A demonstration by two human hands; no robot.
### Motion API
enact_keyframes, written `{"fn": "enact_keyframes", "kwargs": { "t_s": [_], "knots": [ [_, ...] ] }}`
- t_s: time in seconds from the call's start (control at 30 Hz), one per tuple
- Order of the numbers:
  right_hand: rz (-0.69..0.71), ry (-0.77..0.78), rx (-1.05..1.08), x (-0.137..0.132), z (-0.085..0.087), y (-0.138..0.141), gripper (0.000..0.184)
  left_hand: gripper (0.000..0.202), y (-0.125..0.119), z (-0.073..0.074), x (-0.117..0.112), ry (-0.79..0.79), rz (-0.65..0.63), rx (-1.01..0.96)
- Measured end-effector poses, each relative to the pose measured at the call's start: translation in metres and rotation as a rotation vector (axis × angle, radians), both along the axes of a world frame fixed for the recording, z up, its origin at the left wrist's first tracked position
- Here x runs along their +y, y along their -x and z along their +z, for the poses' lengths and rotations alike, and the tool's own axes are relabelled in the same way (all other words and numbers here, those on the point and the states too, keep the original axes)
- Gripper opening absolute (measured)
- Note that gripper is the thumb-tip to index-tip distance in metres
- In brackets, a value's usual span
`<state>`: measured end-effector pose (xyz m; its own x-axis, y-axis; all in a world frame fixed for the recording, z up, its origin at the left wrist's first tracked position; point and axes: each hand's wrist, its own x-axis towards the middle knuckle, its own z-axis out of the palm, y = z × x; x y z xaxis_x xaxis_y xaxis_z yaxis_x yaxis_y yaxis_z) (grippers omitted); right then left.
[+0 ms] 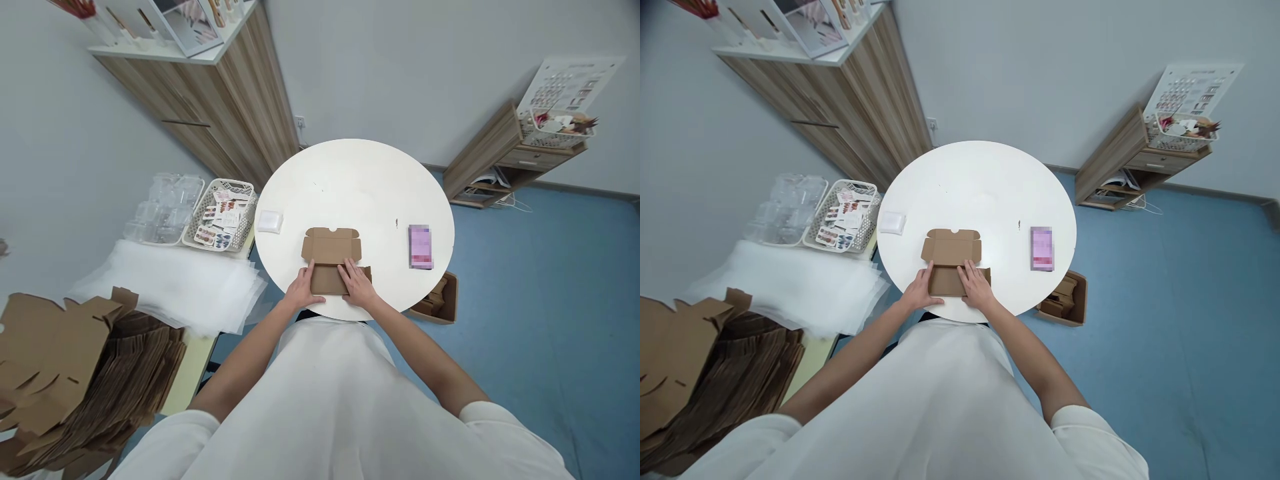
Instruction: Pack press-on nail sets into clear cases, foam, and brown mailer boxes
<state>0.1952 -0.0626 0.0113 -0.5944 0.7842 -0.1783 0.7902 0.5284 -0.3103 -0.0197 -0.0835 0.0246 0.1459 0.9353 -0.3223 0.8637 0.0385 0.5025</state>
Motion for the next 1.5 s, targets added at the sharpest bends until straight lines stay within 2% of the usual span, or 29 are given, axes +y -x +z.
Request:
{"fn": "enact_keyframes", "kwargs": {
  "t_s": [0.2,0.27,0.37,0.43,0.6,0.67,0.77,0.9,1.1,1.17,1.37,1.5],
  "knots": [
    [-0.068,0.034,0.034,0.001,0.008,0.011,0.101,0.115,0.006,-0.001,0.022,0.054,-0.067,0.115],
    [-0.220,0.032,0.082,-0.005,0.011,0.004,0.095,0.115,0.008,-0.001,0.024,0.059,-0.085,0.114],
    [-0.645,0.057,0.210,-0.020,0.010,-0.012,0.084,0.115,0.009,0.001,0.025,0.073,-0.108,0.116],
    [-0.868,0.183,0.333,-0.032,0.006,-0.021,0.081,0.115,0.009,0.002,0.025,0.079,-0.119,0.118],
    [-1.065,0.424,0.559,-0.039,0.001,-0.019,0.066,0.114,0.009,0.003,0.026,0.066,-0.117,0.102],
    [-1.084,0.453,0.649,-0.035,0.006,-0.012,0.055,0.114,0.009,0.002,0.027,0.057,-0.118,0.089],
    [-1.016,0.404,0.695,-0.029,0.016,0.000,0.044,0.116,0.008,0.000,0.028,0.045,-0.118,0.071],
    [-0.937,0.343,0.627,-0.028,0.023,0.013,0.054,0.117,0.005,-0.001,0.029,0.043,-0.121,0.062],
    [-1.088,0.304,0.515,-0.019,0.013,0.019,0.038,0.123,0.005,-0.002,0.029,0.056,-0.142,0.000],
    [-1.100,0.293,0.493,-0.016,0.009,0.018,0.034,0.123,0.009,-0.002,0.029,0.057,-0.152,-0.048],
    [-1.064,0.234,0.444,-0.012,0.002,0.015,0.027,0.088,0.021,-0.009,0.028,0.045,-0.164,-0.196],
    [-1.038,0.193,0.382,-0.009,0.000,0.017,0.023,0.085,0.026,-0.017,0.030,0.046,-0.162,-0.245]
  ]
}}
